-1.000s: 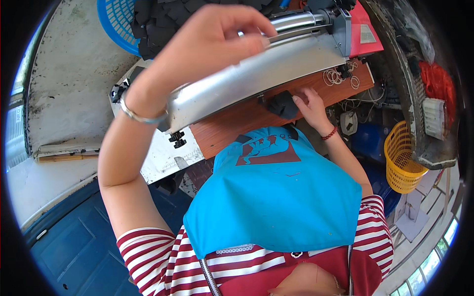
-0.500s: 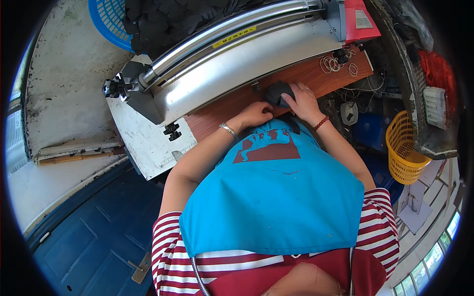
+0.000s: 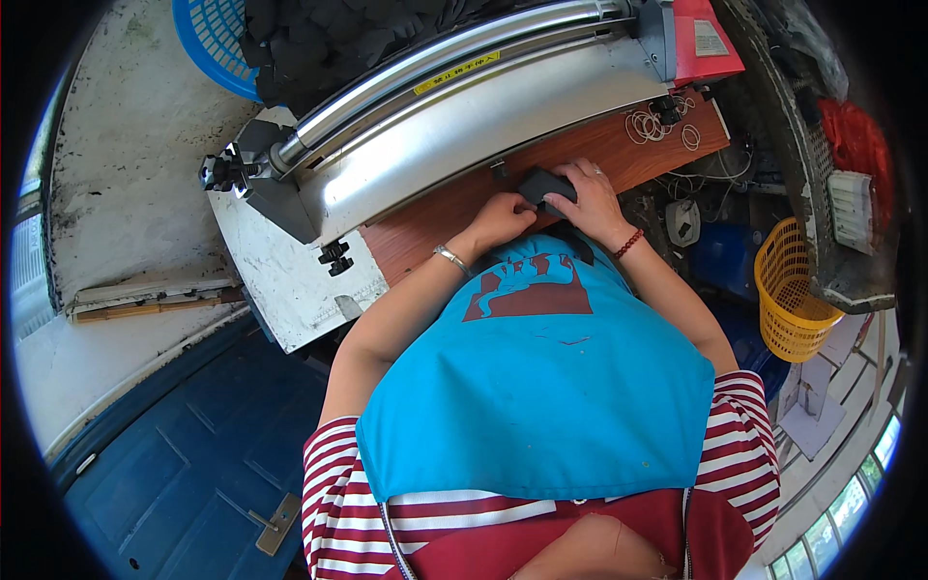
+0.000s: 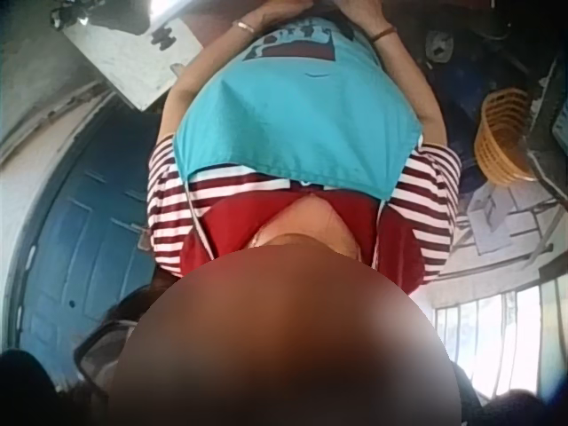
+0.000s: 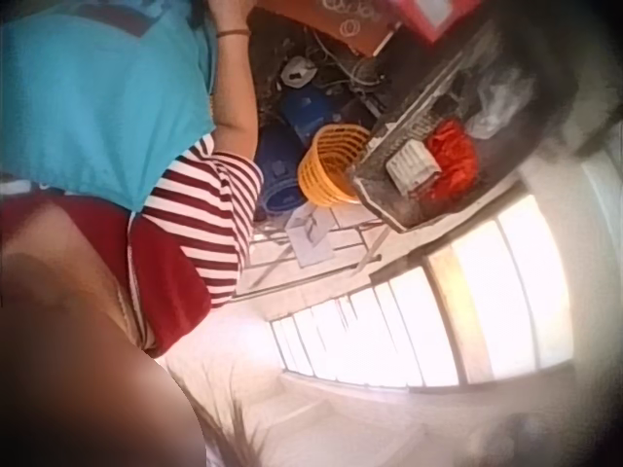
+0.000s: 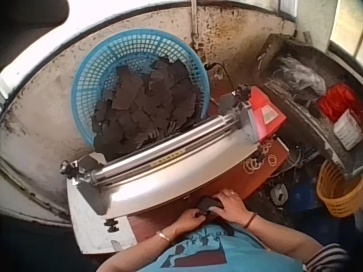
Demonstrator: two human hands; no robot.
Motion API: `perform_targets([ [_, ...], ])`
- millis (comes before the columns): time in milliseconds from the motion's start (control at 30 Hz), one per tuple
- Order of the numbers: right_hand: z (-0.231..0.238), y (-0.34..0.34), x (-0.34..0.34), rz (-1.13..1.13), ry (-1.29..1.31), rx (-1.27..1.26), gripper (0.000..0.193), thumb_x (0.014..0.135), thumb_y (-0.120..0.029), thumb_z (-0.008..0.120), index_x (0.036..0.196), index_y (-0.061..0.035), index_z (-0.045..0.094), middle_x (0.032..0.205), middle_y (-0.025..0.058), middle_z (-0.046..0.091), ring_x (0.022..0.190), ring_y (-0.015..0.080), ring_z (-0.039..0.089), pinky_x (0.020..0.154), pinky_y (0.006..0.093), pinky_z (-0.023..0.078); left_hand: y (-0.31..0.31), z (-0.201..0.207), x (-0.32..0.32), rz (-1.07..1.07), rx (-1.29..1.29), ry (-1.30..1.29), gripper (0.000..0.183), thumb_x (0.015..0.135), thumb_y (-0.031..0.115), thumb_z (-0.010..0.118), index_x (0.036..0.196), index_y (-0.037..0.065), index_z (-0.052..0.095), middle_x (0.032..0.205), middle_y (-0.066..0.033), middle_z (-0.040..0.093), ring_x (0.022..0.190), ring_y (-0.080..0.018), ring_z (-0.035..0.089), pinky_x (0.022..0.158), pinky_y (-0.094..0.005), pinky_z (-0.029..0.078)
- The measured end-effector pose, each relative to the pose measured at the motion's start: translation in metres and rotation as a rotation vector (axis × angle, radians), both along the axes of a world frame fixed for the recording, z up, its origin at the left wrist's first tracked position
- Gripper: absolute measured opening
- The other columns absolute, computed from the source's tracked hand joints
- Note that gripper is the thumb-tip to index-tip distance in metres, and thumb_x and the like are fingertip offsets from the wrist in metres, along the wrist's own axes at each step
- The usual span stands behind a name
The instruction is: Sort and stack small black shoe upper components.
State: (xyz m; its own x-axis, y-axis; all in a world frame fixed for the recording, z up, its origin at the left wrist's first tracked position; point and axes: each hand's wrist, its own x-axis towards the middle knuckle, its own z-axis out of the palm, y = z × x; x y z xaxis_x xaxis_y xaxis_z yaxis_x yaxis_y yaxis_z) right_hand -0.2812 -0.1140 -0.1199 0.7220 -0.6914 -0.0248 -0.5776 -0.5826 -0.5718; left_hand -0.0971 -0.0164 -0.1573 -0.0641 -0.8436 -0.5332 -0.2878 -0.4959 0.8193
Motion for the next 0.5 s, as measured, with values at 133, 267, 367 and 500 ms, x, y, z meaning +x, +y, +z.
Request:
perform_targets([
  [133, -0.0011, 0.0031, -0.0018, -0.051, -0.106, 0.025, 0.042, 0.076, -0.023, 0.072, 0.112, -0.0063, 0.063, 0.108, 0.0138, 0.057, 0.101, 0.0346, 0.054, 0.088, 0.0425, 0.045, 0.0023, -0.0064, 0.0005, 0.077, -0.026, 0.042, 0.031, 0.078, 0.021, 0.060, 0.096, -0.003, 0.069, 0.083, -0.0178, 0.069, 0.079, -0.0254, 0.066, 0.075, -0.0342, 0.051],
  [267, -0.0005, 0.0017, -0.0010, -0.057, -0.107, 0.030, 0.041, 0.075, -0.023, 0.073, 0.112, -0.0070, 0.065, 0.107, 0.0139, 0.058, 0.100, 0.0343, 0.054, 0.087, 0.0421, 0.045, 0.0043, -0.0114, 0.0009, 0.102, -0.060, 0.036, 0.031, 0.078, 0.021, 0.060, 0.096, -0.003, 0.069, 0.083, -0.0177, 0.069, 0.078, -0.0247, 0.066, 0.074, -0.0339, 0.051],
  [367, -0.0036, 0.0007, -0.0008, -0.062, -0.147, -0.002, 0.041, 0.075, -0.025, 0.073, 0.110, -0.0066, 0.065, 0.106, 0.0136, 0.058, 0.100, 0.0342, 0.055, 0.087, 0.0420, 0.046, 0.0045, -0.0107, 0.0006, 0.116, -0.045, 0.066, 0.030, 0.078, 0.020, 0.060, 0.096, -0.003, 0.069, 0.083, -0.0172, 0.069, 0.077, -0.0239, 0.066, 0.073, -0.0336, 0.052],
  [500, -0.0018, 0.0021, 0.0002, -0.061, -0.136, -0.016, 0.037, 0.077, -0.024, 0.071, 0.109, -0.0064, 0.066, 0.104, 0.0131, 0.059, 0.099, 0.0346, 0.055, 0.087, 0.0429, 0.045, 0.0038, -0.0098, 0.0018, 0.092, -0.049, 0.096, 0.028, 0.082, 0.016, 0.059, 0.101, -0.003, 0.067, 0.085, -0.0132, 0.068, 0.075, -0.0179, 0.064, 0.068, -0.0294, 0.051],
])
